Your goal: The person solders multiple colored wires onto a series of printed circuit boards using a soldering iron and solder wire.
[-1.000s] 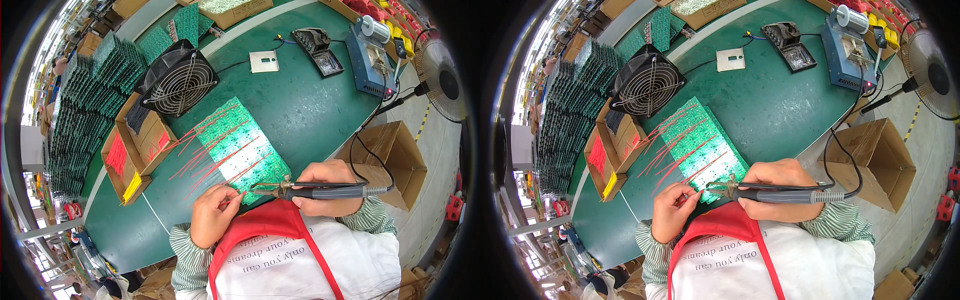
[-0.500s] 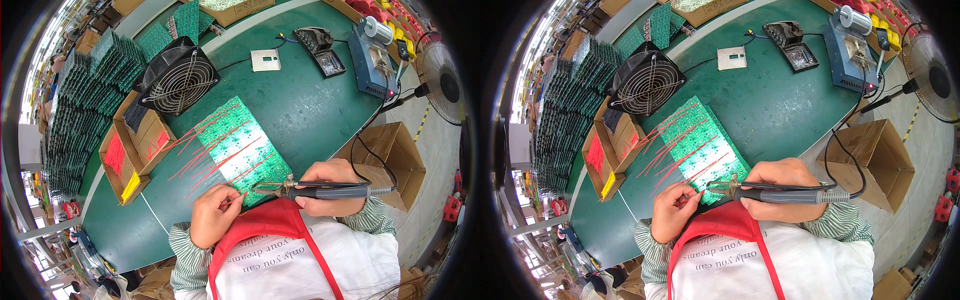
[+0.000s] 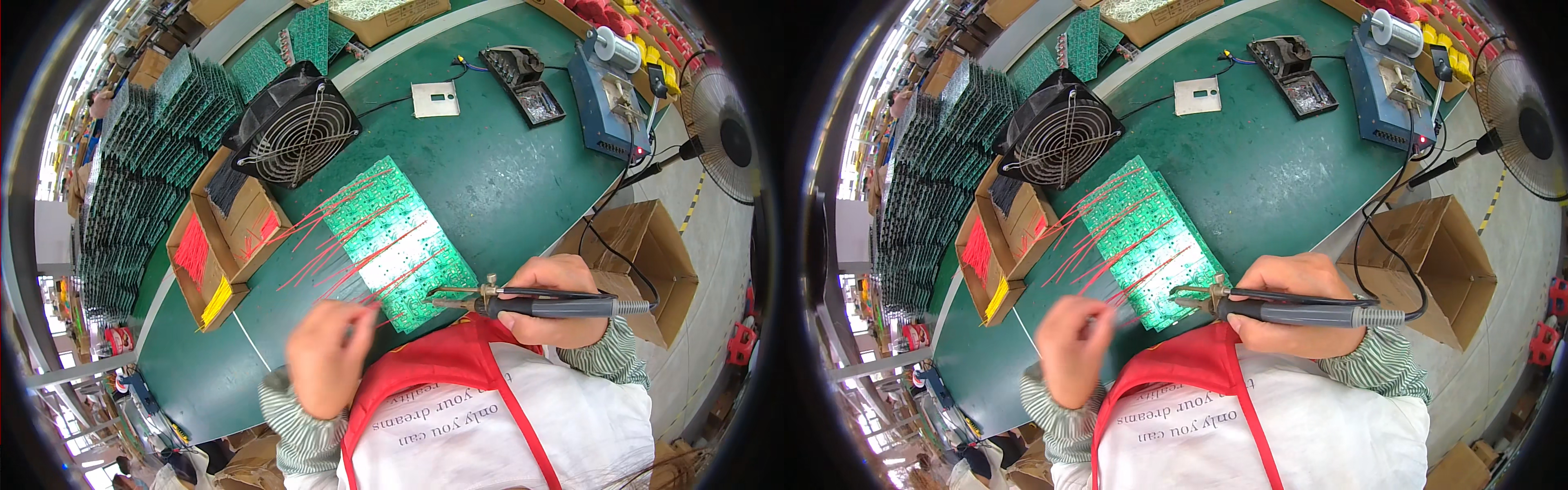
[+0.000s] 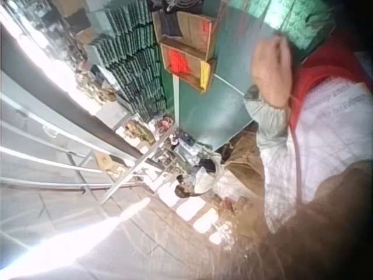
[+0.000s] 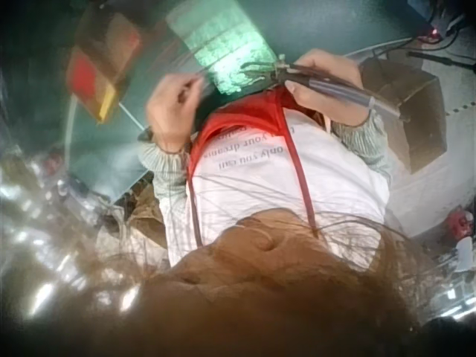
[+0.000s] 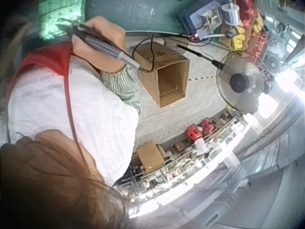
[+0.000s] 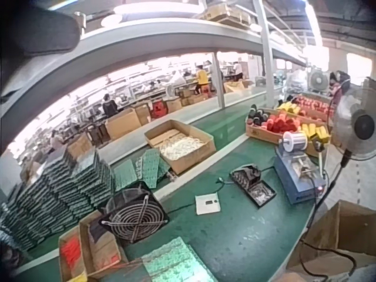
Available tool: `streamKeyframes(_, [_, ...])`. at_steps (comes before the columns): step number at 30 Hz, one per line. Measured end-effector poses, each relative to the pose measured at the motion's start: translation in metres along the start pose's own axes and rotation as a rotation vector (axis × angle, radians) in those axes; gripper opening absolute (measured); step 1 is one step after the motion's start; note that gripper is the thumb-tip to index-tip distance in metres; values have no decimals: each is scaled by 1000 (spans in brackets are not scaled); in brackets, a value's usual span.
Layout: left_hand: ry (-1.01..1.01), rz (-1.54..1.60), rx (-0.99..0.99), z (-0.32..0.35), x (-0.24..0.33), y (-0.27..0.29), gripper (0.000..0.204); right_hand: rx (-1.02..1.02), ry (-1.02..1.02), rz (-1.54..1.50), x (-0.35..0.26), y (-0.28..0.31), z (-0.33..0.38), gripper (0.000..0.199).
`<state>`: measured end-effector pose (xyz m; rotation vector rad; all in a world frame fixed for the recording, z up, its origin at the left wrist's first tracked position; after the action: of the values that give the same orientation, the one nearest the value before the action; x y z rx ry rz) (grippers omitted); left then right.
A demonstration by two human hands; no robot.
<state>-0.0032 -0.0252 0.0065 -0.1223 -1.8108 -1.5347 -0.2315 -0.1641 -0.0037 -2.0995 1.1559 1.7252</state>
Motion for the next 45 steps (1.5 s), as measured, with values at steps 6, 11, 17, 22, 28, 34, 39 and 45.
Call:
streamKeyframes(6, [8, 163, -178, -4, -1, -35, 10, 22, -7, -36, 2, 3, 4, 16])
streamKeyframes(11, [15, 135, -205, -7, 0, -39, 11, -7, -22, -40, 4, 3, 2, 16])
streamKeyframes(17, [1, 129, -187, -6, 0, -41, 10, -1, -4, -31, 3, 4, 0, 16])
streamKeyframes(22, [12, 118, -195, -6, 2, -39, 9, 18, -11, -28, 3, 6, 2, 16])
streamKeyframes(28, [-56, -33, 2, -8, -8, -15, 7, 30, -27, -36, 4, 10, 6, 17])
streamKeyframes(34, [-62, -121, 169, -9, 8, -1, 7, 47, 1, 3, 5, 15, 10, 17])
streamKeyframes(39, [-128, 67, -125, -11, 18, -40, 7, 55, -11, 5, 6, 19, 12, 16])
streamKeyframes(45, [-52, 138, -212, -16, 19, -49, 10, 77, -29, 14, 8, 21, 15, 16])
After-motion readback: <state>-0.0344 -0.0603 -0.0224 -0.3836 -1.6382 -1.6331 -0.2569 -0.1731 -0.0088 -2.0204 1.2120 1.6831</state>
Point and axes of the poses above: each hand's wrist, its own z-axis away from the middle knuckle, its own y-axis out of the back of the hand, x = y × z, the point moved 1 cm from there along -z, towards the middle knuckle, and after that the axes turned 11 degrees about y, right-handed, at the moved point
